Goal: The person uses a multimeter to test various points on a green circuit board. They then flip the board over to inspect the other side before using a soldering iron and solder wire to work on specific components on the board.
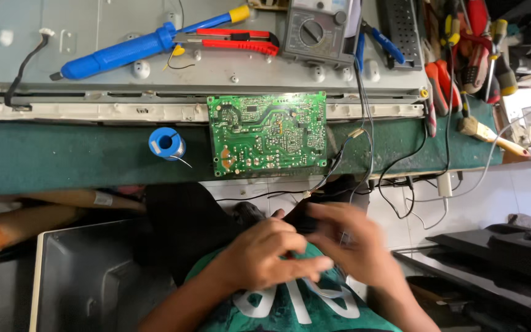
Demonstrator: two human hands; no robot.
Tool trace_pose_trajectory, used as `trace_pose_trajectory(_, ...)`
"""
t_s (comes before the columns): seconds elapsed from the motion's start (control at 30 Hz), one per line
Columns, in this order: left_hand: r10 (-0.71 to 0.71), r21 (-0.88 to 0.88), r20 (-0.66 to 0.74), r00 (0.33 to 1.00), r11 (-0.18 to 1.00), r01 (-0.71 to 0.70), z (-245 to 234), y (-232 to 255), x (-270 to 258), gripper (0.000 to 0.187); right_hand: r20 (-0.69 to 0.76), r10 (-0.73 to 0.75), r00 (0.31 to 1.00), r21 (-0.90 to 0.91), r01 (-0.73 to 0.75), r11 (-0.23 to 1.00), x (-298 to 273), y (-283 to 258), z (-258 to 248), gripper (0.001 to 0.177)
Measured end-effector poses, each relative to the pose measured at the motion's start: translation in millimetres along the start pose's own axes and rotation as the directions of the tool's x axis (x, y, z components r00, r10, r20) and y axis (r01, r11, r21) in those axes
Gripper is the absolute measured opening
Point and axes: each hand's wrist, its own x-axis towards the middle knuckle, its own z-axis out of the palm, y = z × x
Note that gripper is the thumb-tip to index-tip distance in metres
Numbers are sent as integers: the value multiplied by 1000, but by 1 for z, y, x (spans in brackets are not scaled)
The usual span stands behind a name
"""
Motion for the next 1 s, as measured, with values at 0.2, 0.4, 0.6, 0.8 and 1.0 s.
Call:
trace_pose_trajectory(0.2,124,-164,-114,986,976,-141,20,2,20,36,34,-385,922,266,364,893,19,8,45,65)
trace_pose_trajectory(0.4,292,3,85,953,956,-293,-10,-9,-5,38,-164,-468,868,-163,444,881,34,23,42,16)
trace_pose_trajectory(0.6,34,524,-182,983,849,68,-54,-37,-25,38,-702,-33,711,103,148,984,39,44,13,7)
trace_pose_trajectory(0.8,-189,626,-297,936,701,341,-70,-57,3,87,-451,-147,880,-6,162,987,84,17,27,17)
trace_pose_trajectory(1.0,-229,740,-292,929,561,371,-68,-77,7,101,-414,-155,897,-42,151,988,116,16,45,8)
